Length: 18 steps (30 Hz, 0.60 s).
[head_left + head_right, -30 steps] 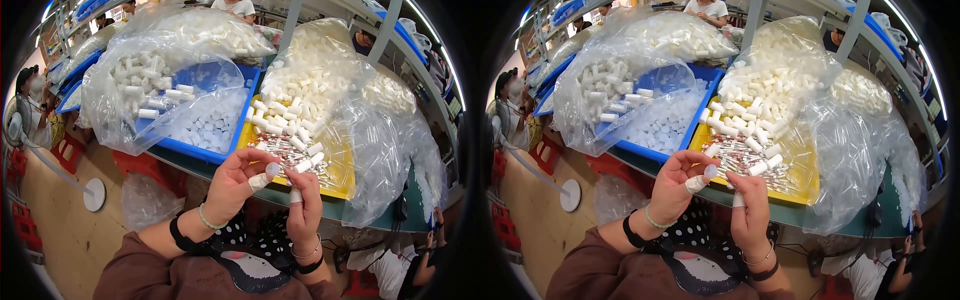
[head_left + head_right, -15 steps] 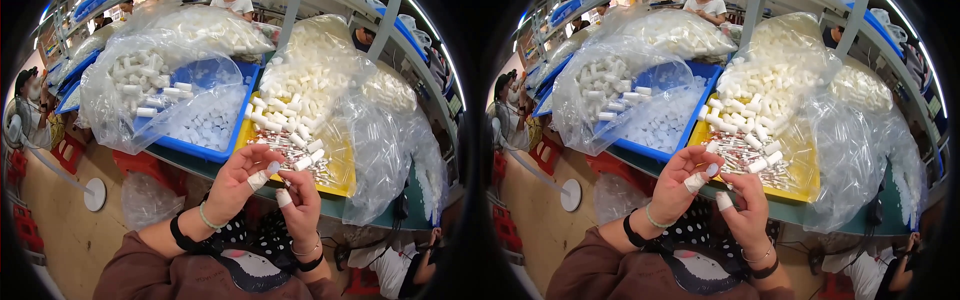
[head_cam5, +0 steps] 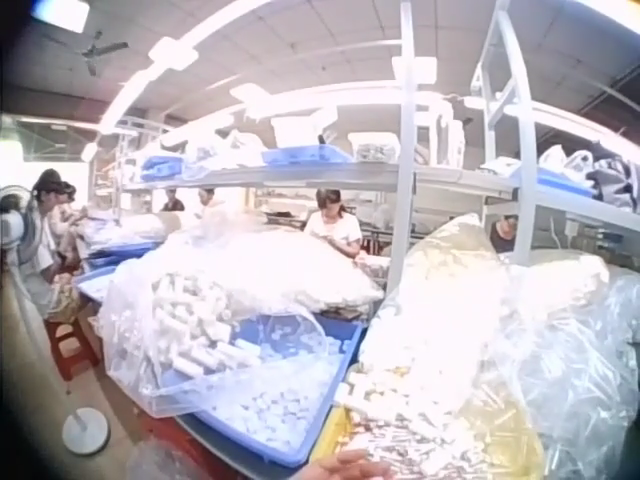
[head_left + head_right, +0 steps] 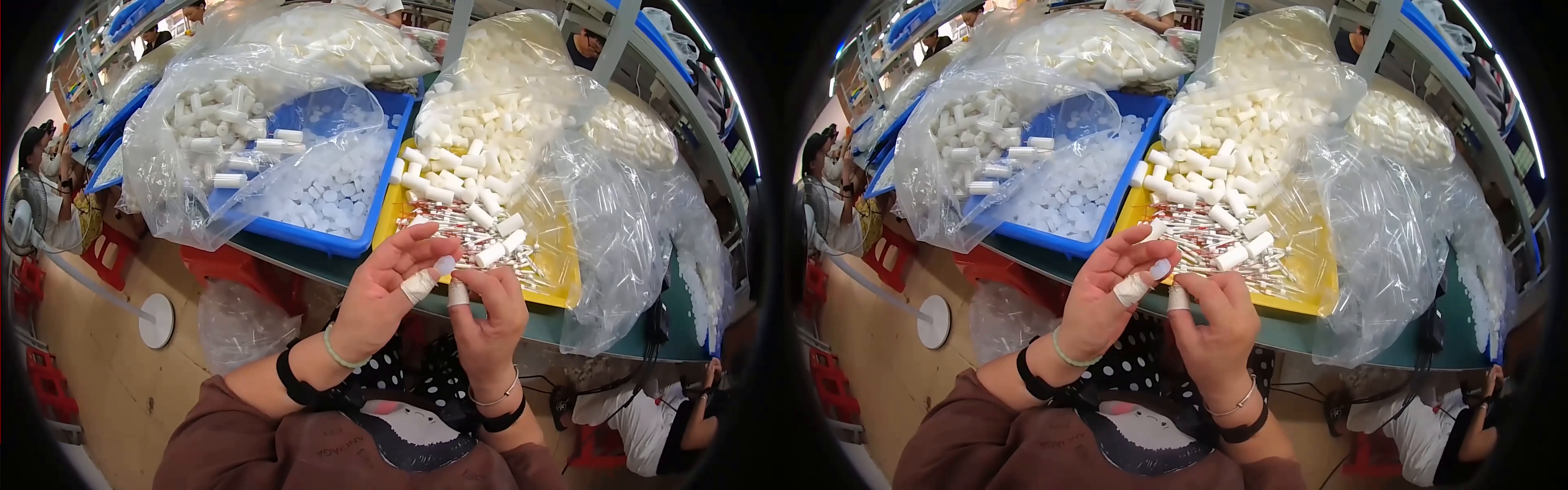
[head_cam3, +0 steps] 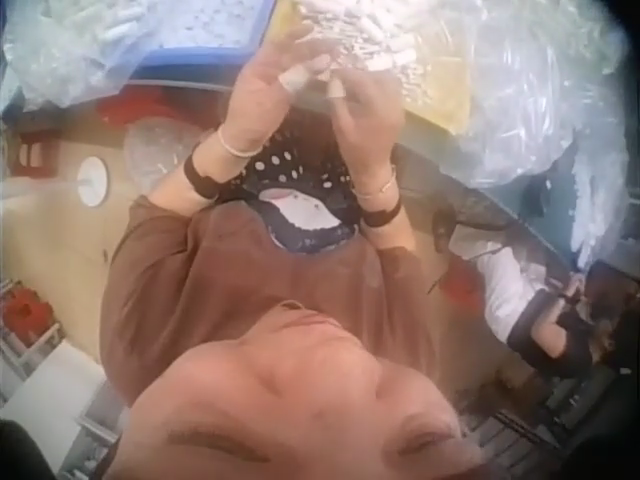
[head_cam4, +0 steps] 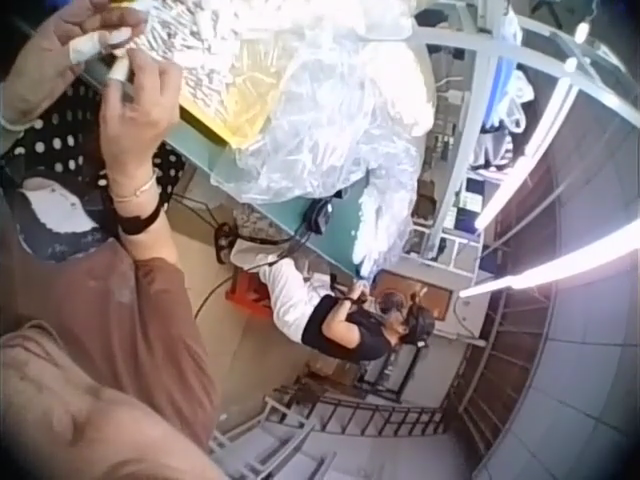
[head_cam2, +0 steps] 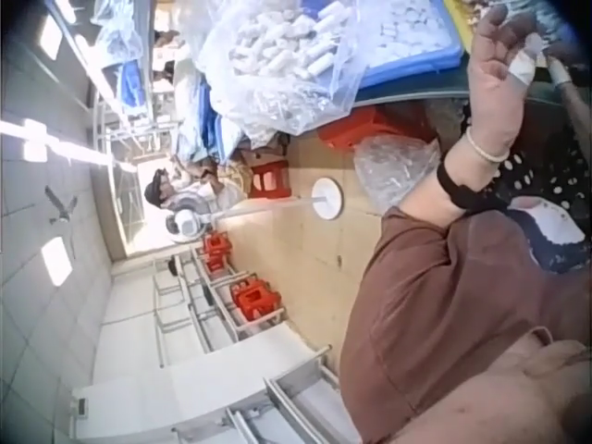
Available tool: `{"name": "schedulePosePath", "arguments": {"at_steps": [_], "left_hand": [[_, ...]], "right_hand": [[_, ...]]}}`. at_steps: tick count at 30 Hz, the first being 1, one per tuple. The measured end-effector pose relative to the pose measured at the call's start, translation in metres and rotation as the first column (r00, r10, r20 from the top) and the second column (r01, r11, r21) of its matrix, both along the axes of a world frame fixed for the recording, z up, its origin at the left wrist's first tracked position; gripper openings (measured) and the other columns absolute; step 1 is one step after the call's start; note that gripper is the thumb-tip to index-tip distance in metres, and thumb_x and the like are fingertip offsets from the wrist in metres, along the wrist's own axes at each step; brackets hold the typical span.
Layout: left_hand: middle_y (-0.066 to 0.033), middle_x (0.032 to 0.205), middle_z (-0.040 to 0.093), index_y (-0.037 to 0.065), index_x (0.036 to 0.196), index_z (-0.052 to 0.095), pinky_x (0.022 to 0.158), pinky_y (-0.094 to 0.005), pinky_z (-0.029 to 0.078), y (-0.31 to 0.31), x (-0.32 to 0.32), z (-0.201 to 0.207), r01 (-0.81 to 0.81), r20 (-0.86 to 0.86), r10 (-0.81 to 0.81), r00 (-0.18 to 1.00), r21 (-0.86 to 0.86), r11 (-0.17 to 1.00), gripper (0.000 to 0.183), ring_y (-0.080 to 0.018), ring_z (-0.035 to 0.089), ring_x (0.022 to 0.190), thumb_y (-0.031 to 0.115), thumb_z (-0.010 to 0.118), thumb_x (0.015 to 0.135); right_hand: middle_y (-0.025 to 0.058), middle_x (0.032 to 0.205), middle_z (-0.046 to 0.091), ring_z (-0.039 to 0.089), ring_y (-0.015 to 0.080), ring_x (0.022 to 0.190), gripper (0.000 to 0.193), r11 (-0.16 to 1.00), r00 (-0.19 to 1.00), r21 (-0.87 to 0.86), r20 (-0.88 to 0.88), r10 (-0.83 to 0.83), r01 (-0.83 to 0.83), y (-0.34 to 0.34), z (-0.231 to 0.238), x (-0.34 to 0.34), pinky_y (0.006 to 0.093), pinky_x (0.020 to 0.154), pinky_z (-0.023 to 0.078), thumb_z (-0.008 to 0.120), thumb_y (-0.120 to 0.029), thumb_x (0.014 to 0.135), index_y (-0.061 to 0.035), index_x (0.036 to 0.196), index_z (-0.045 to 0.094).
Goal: Manually assembling small white cylindrical plastic components into larger units.
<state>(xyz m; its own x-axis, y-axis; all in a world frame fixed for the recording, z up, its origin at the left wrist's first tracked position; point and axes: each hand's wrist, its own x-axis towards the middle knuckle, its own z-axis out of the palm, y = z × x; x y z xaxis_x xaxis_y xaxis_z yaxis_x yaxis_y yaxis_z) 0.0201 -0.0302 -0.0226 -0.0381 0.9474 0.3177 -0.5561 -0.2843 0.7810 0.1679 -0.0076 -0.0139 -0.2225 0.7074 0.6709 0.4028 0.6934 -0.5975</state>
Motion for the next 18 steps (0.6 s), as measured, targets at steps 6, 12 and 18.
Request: {"name": "schedulePosePath", "arguments": {"at_steps": [6,12,18], "left_hand": [[-0.0154,0.126,0.054,0.004,0.136,0.038,0.102,-0.0336,0.041,-0.0028,-0.0019,0.0002,-0.01,-0.082,0.016,0.996,0.077,0.997,0.05,-0.0226,0.052,0.12,-0.003,0.055,0.089],[-0.0124,0.127,0.053,0.003,0.136,0.037,0.103,-0.0318,0.04,0.0003,0.0004,-0.0023,0.008,-0.038,-0.006,0.999,0.073,0.997,0.044,-0.0189,0.051,0.119,0.002,0.05,0.094],[-0.0109,0.125,0.055,0.007,0.134,0.04,0.102,-0.0335,0.042,0.0007,0.0041,0.0035,0.121,0.276,-0.068,0.959,-0.18,0.976,0.039,-0.0207,0.053,0.119,0.007,0.049,0.096]], "right_hand": [[0.0072,0.079,0.056,0.056,0.0189,0.069,0.025,0.995,0.991,-0.071,-0.117,0.057,-0.066,-0.0014,0.0003,0.0009,0.0266,0.063,0.046,0.065,0.005,0.073,-0.0052,0.096,0.066],[0.0072,0.081,0.056,0.057,0.0166,0.071,0.022,0.964,0.958,-0.225,-0.275,0.077,-0.142,-0.0015,0.0001,0.0014,0.0255,0.064,0.046,0.064,0.005,0.075,-0.0038,0.095,0.066],[0.0072,0.08,0.056,0.058,0.0164,0.069,0.021,0.984,0.965,-0.139,-0.251,0.074,-0.112,0.003,-0.0035,-0.0022,0.0266,0.063,0.047,0.066,0.004,0.074,-0.0041,0.093,0.066]]}}
